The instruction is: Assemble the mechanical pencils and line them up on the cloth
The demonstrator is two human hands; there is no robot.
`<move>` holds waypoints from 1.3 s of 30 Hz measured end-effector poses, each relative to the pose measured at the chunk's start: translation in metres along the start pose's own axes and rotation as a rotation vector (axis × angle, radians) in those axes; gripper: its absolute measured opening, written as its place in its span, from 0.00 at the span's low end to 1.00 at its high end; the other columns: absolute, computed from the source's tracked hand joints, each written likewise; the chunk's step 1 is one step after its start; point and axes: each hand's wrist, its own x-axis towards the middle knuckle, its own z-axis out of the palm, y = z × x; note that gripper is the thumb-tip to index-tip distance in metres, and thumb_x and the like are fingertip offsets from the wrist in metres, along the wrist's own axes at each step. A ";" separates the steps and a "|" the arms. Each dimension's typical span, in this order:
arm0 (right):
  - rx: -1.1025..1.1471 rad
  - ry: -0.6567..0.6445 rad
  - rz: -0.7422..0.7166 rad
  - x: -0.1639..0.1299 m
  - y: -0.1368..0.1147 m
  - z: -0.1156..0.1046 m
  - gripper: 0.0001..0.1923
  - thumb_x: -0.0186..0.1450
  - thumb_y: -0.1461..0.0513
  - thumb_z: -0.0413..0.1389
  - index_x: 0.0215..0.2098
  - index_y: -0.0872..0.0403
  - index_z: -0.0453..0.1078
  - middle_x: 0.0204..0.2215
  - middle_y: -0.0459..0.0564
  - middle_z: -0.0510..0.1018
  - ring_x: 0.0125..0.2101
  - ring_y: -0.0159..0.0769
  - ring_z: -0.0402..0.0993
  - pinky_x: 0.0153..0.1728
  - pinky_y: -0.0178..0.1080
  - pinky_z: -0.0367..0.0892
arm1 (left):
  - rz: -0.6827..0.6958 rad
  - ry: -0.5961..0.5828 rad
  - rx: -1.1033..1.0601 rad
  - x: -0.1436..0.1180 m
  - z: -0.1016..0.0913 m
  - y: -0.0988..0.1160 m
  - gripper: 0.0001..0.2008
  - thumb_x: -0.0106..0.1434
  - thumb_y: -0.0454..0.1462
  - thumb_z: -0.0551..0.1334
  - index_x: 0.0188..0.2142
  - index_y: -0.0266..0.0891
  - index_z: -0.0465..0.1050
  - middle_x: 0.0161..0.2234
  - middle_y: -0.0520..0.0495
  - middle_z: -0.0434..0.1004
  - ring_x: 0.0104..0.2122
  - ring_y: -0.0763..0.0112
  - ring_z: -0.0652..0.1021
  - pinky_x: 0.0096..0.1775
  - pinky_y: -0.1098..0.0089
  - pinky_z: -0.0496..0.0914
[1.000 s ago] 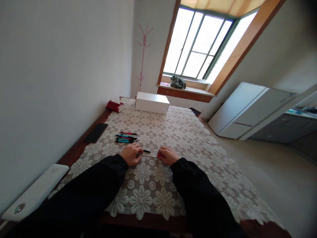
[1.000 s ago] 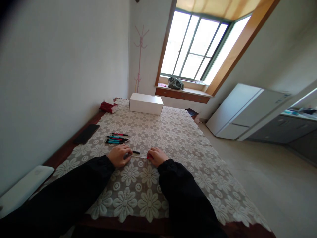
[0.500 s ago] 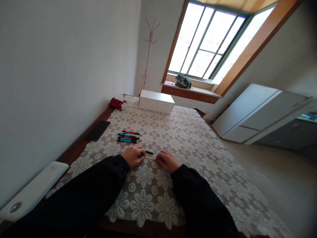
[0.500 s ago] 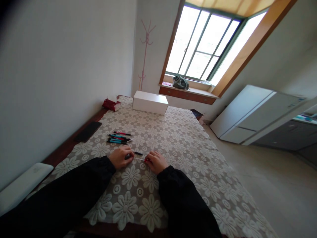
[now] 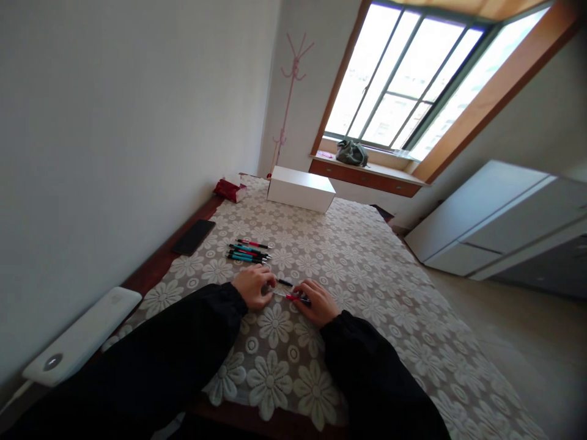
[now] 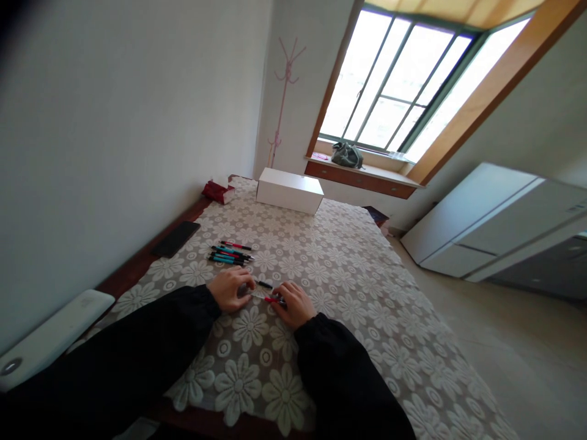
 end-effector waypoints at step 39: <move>-0.026 0.039 0.029 0.000 0.000 0.004 0.10 0.75 0.59 0.48 0.44 0.50 0.71 0.39 0.51 0.77 0.40 0.39 0.73 0.43 0.40 0.67 | 0.096 0.082 -0.171 -0.001 0.015 -0.006 0.11 0.68 0.38 0.60 0.42 0.44 0.83 0.37 0.47 0.84 0.40 0.66 0.78 0.45 0.68 0.72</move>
